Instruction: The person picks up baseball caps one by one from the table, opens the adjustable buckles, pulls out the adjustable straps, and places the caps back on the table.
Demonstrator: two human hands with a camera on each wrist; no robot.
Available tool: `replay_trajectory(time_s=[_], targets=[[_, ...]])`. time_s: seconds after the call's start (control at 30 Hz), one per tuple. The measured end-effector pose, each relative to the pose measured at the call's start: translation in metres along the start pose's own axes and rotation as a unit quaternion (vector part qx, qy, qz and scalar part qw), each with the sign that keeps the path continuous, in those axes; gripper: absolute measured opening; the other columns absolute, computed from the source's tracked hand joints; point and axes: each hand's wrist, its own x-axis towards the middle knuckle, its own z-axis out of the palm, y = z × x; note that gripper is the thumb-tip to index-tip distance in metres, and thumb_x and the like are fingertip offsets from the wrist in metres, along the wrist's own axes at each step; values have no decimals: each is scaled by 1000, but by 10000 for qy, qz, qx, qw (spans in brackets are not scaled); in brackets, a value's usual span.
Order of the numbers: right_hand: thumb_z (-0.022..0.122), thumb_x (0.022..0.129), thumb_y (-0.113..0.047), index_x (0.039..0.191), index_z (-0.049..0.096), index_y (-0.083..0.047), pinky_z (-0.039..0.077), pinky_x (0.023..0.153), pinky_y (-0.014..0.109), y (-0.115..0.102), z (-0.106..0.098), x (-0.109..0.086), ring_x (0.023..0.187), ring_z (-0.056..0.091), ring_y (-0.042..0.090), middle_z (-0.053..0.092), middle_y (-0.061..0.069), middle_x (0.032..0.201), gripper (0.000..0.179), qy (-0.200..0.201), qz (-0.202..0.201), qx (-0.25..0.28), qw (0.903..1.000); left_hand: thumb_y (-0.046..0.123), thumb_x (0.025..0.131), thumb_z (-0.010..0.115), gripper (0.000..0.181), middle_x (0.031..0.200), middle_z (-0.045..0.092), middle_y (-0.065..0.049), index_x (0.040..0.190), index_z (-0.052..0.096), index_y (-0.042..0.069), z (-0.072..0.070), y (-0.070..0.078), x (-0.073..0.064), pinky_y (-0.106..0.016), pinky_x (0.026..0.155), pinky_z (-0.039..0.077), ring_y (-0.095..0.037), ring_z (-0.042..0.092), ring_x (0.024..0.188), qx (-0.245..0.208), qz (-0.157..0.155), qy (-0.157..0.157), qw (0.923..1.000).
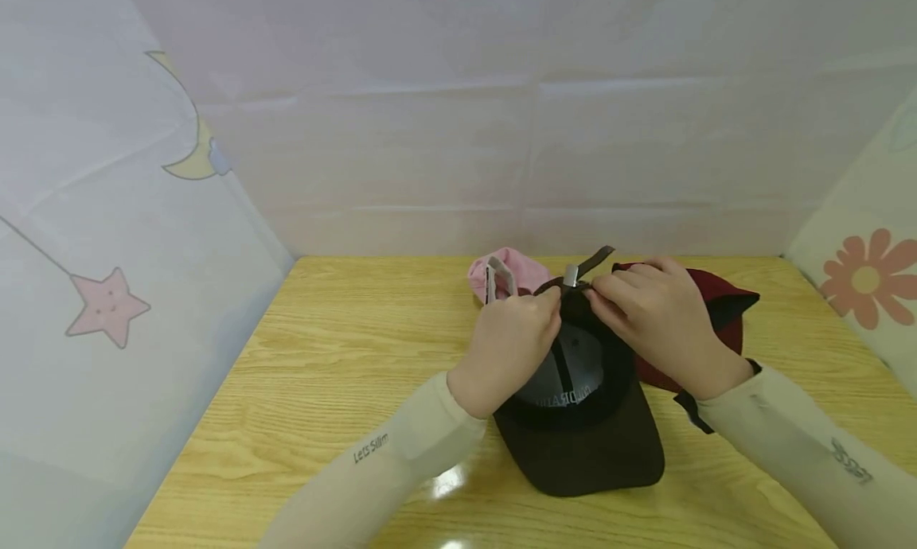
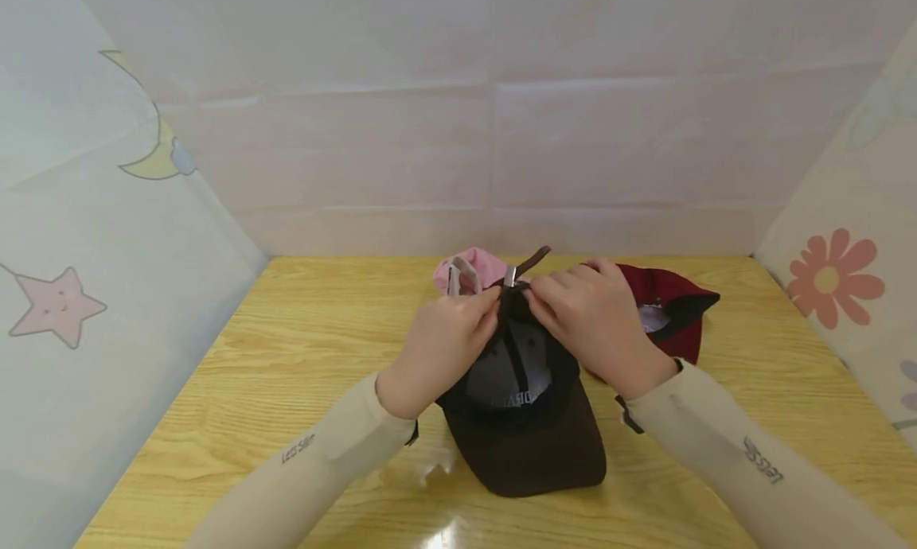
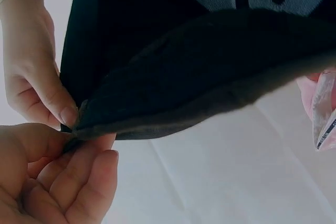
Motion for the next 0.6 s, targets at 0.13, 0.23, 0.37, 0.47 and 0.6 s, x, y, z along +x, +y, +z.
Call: replay_trajectory(time_s=[0.13,0.23,0.37,0.47,0.6], targets=[[36,107,-33,78,63,-1,45,67,53,5,2,1,54,56,32,61,14,63,51,52,-24,-84,9999,9,90,66,4,61,62,0,91,70,7,1,-1,0,-20,43,42,-9,60,52,-124,-70,-62,9999],[36,107,-32,79,63,0,45,70,56,7,2,2,56,56,34,61,16,64,51,52,-12,-93,9999,8,91,65,4,61,61,0,88,69,7,1,-2,0,-20,43,40,-10,59,51,-259,-133,-145,9995],[36,107,-32,79,63,0,44,71,56,8,3,2,56,56,34,60,16,63,50,35,-15,-50,10000,8,92,64,6,61,62,0,90,70,7,2,-4,-1,-19,41,39,-10,58,50,-387,-179,-207,9989],[36,107,-33,80,64,0,44,71,56,8,4,2,56,56,34,61,16,64,51,31,19,-40,10000,7,92,64,8,65,66,-1,95,72,6,3,-4,-2,-19,43,41,-9,59,51,-525,-242,-255,9980],[36,107,-32,80,64,0,43,70,56,8,6,3,57,56,34,62,16,65,50,18,40,-46,10000,7,92,64,12,70,69,-2,99,73,4,3,-5,-3,-20,45,44,-10,61,53,-687,-346,-335,9965]])
